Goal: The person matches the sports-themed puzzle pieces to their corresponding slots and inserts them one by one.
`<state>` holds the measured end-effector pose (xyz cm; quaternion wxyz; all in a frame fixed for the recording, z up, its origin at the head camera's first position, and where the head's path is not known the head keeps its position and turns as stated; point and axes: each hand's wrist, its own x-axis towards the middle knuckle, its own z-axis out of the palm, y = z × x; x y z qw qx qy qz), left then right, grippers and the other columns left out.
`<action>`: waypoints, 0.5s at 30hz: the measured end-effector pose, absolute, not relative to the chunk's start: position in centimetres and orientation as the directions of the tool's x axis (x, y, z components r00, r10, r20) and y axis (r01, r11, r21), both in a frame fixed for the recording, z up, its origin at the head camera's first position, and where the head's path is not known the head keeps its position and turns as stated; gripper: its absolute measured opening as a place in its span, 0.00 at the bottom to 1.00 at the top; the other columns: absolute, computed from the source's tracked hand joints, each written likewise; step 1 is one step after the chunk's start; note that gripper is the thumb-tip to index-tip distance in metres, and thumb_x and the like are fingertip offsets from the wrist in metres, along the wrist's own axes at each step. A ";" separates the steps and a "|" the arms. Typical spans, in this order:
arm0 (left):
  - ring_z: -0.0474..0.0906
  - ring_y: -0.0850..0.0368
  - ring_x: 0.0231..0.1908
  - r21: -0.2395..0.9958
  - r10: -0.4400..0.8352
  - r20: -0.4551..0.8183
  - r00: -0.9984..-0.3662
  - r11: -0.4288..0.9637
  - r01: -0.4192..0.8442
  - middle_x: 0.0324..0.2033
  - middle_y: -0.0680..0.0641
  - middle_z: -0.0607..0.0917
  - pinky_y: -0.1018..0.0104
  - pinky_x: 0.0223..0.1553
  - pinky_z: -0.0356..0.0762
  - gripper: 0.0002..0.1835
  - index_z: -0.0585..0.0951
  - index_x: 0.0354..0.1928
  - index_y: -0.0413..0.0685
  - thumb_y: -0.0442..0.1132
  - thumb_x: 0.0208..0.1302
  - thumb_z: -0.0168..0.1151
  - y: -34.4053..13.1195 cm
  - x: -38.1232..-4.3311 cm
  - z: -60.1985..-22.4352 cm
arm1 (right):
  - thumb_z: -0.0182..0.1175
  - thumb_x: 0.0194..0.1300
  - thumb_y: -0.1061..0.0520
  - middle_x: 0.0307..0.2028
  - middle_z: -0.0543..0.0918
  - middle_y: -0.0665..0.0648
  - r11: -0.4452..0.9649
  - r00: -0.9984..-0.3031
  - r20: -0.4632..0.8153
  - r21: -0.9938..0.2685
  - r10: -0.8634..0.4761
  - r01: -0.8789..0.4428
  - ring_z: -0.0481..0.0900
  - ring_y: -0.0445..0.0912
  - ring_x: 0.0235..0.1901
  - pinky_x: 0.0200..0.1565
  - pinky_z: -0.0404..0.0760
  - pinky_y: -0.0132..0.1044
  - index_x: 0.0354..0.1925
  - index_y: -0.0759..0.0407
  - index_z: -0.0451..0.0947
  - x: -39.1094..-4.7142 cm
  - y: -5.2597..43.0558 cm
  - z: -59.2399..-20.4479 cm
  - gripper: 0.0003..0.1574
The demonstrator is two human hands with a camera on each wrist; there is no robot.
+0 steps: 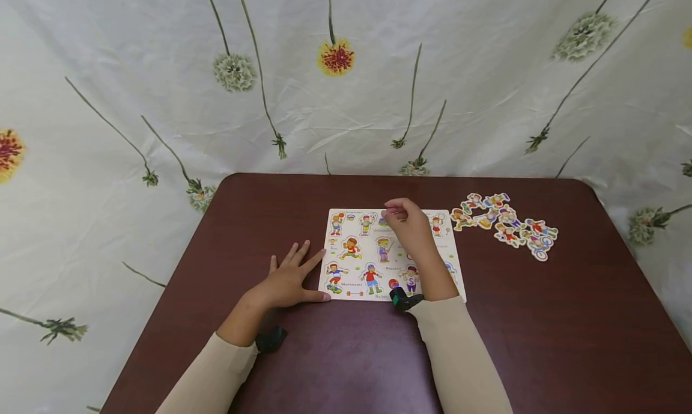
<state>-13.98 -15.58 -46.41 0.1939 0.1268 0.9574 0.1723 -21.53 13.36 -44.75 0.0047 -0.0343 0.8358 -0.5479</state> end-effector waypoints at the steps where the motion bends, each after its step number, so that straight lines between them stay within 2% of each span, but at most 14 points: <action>1: 0.34 0.39 0.81 0.381 0.310 -0.329 -0.892 0.908 0.175 0.82 0.41 0.43 0.22 0.71 0.31 0.55 0.54 0.80 0.67 0.70 0.54 0.69 -15.6 -14.0 -46.4 | 0.59 0.75 0.51 0.52 0.82 0.61 0.397 -0.998 0.030 -0.917 -0.055 -0.050 0.79 0.52 0.52 0.54 0.78 0.41 0.60 0.60 0.76 -21.5 13.7 -44.7 0.22; 15: 0.32 0.39 0.81 0.406 0.313 -0.326 -0.892 0.898 0.167 0.82 0.42 0.43 0.21 0.70 0.30 0.56 0.53 0.81 0.67 0.69 0.54 0.70 -15.7 -13.9 -46.4 | 0.58 0.75 0.45 0.51 0.80 0.59 0.430 -0.995 0.027 -0.903 0.091 0.015 0.75 0.41 0.46 0.44 0.75 0.26 0.60 0.60 0.76 -21.7 19.0 -44.5 0.25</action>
